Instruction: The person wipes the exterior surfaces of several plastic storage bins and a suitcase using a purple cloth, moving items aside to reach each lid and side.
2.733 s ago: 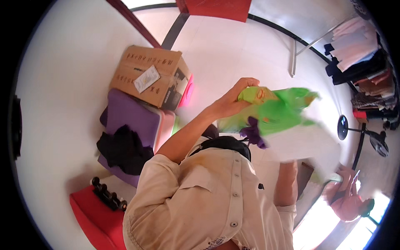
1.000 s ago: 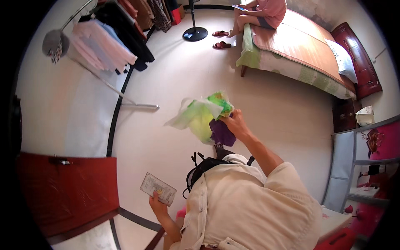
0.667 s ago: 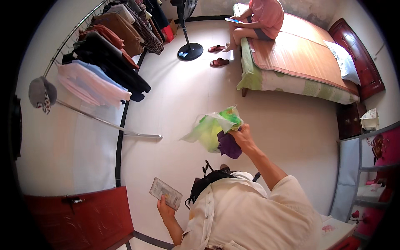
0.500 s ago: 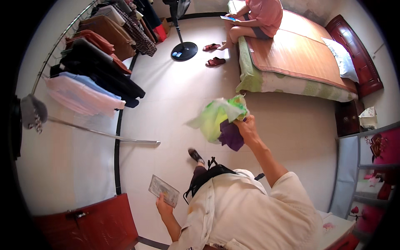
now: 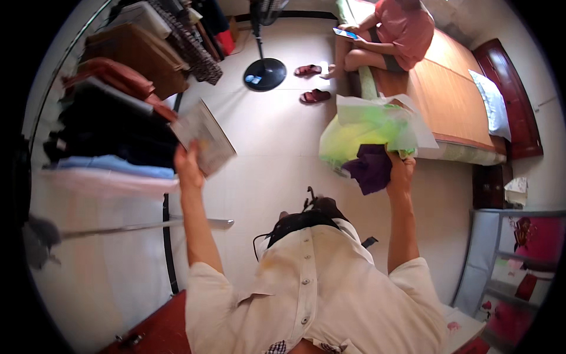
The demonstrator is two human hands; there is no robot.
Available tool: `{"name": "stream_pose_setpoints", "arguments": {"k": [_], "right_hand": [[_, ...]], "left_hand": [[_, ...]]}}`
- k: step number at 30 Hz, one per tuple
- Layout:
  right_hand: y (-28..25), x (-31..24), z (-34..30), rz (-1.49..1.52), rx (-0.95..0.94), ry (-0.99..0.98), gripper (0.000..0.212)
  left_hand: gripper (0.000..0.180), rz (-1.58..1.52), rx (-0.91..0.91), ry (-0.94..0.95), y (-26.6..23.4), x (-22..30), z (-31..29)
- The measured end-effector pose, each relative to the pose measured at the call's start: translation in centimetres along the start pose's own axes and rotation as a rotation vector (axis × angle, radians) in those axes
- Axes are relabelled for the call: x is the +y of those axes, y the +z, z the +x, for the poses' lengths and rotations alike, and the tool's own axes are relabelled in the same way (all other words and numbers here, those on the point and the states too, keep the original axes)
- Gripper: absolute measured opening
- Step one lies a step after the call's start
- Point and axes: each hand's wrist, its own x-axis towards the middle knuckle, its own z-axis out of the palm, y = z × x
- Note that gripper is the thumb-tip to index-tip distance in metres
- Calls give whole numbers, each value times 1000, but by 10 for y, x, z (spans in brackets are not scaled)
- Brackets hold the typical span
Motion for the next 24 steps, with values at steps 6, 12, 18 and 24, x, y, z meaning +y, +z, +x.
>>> {"name": "stream_pose_setpoints", "arguments": {"k": [6,12,18,24], "right_hand": [[41,15,92,117,37,63,20],[96,35,218,33,71,110,20],[167,8,339,93,7,243,17],[249,-16,462,166,-30,157,17]], "left_hand": [[31,-94,-169,-78,101,-2,117],[28,-142,268,-573,108,-125,155],[27,-181,521,-729,21,-226,152],[26,-119,756,-884,24,-280,212]]}}
